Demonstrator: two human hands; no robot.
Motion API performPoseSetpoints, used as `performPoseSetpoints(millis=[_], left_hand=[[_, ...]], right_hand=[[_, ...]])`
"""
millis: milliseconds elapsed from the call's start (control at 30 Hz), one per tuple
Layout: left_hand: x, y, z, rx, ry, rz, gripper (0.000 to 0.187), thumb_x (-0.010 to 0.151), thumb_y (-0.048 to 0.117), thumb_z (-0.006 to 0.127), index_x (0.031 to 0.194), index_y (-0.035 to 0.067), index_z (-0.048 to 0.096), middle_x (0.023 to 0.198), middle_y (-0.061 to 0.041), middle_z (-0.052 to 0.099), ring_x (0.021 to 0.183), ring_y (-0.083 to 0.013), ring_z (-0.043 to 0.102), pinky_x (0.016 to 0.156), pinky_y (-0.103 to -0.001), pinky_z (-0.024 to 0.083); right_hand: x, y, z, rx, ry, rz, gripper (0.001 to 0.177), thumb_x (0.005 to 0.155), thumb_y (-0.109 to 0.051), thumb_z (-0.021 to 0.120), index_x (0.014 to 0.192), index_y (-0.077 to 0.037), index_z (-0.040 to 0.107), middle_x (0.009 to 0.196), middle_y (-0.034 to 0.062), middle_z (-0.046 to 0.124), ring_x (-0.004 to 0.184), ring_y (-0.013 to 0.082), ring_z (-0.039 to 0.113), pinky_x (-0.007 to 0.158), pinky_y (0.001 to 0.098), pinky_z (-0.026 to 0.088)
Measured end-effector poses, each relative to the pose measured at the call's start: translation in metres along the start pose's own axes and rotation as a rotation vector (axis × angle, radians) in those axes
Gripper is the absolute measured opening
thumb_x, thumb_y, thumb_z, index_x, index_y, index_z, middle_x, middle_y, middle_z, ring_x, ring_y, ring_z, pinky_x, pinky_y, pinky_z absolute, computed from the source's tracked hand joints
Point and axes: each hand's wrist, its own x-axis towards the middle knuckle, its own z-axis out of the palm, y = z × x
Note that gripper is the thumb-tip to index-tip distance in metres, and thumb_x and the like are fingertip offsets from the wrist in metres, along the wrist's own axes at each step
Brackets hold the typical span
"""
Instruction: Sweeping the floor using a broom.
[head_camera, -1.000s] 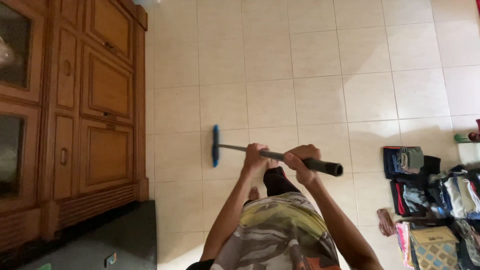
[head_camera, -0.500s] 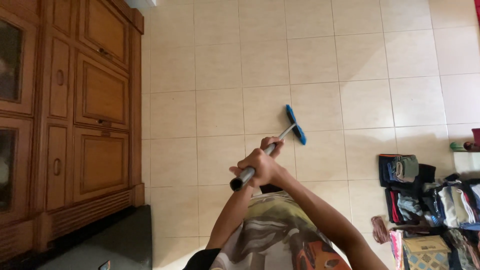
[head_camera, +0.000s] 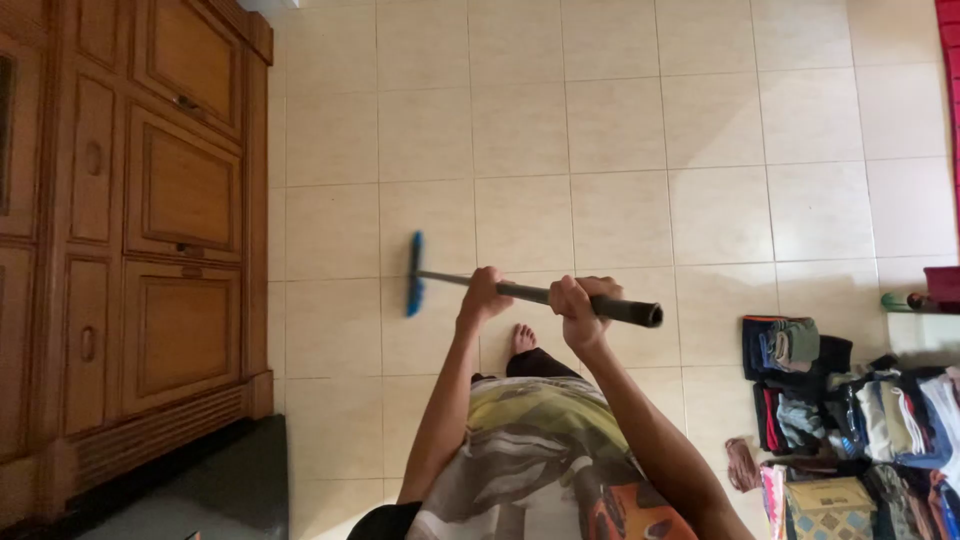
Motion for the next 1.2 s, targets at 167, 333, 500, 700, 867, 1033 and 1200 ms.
performPoseSetpoints(millis=[167,333,500,700,867,1033,1200], left_hand=[[0.018,-0.047,0.008,0.036,0.070,-0.119,0.023,0.077,0.018,0.065,0.061,0.002,0.065,0.061,-0.022,0.063,0.054,-0.0345,0.065,0.051,-0.045,0.048],[0.032,0.007,0.008,-0.030,0.149,-0.098,0.025,0.078,0.018,0.067,0.059,0.002,0.061,0.059,-0.021,0.060,0.049,-0.0368,0.060,0.051,-0.045,0.046],[0.039,0.068,0.029,-0.289,0.199,0.204,0.021,0.071,0.021,0.070,0.073,0.001,0.066,0.066,-0.015,0.063,0.062,-0.0305,0.062,0.060,-0.041,0.047],[-0.003,0.112,-0.007,-1.098,0.116,0.443,0.046,0.093,0.041,0.052,0.118,0.005,0.063,0.123,-0.008,0.058,0.117,-0.0176,0.057,0.104,-0.030,0.046],[0.019,0.083,-0.023,-1.504,-0.072,0.199,0.058,0.090,0.054,0.058,0.118,0.003,0.060,0.124,-0.010,0.059,0.116,-0.0192,0.058,0.106,-0.030,0.048],[0.064,0.050,-0.059,-1.518,-0.189,0.096,0.059,0.087,0.057,0.060,0.111,0.002,0.059,0.116,-0.012,0.059,0.108,-0.0219,0.058,0.100,-0.032,0.048],[0.108,0.014,-0.101,-0.341,-0.103,0.402,0.023,0.074,0.026,0.060,0.068,0.004,0.063,0.068,-0.017,0.061,0.061,-0.0328,0.060,0.060,-0.044,0.048]], right_hand=[[0.017,0.040,-0.015,0.118,-0.037,0.066,0.058,0.102,-0.006,0.059,0.050,-0.008,0.033,0.046,0.0000,0.034,0.040,0.0119,0.031,0.042,0.0312,0.023],[0.054,-0.007,-0.003,0.023,-0.128,0.041,0.055,0.100,-0.006,0.058,0.049,-0.006,0.038,0.046,0.0015,0.037,0.038,0.0121,0.032,0.041,0.0310,0.024],[0.080,-0.070,0.016,-0.516,-0.424,-0.035,0.038,0.087,-0.010,0.065,0.050,-0.006,0.055,0.043,0.0045,0.046,0.035,0.0141,0.043,0.039,0.0294,0.031],[0.065,0.005,0.071,-0.584,-0.741,-0.147,0.030,0.082,-0.009,0.072,0.057,-0.006,0.056,0.053,0.0092,0.055,0.047,0.0246,0.052,0.054,0.0406,0.042],[0.069,0.063,0.078,-0.489,-0.782,-0.068,0.028,0.082,-0.009,0.072,0.059,-0.004,0.057,0.053,0.0109,0.056,0.043,0.0238,0.053,0.046,0.0383,0.041],[0.118,0.017,0.106,-0.488,-0.680,-0.185,0.034,0.079,-0.010,0.074,0.053,-0.005,0.053,0.046,0.0091,0.045,0.038,0.0230,0.046,0.043,0.0388,0.038],[0.136,0.004,0.116,-0.506,-0.335,-0.273,0.032,0.084,-0.010,0.070,0.057,-0.005,0.055,0.050,0.0064,0.049,0.041,0.0198,0.048,0.043,0.0343,0.037]])
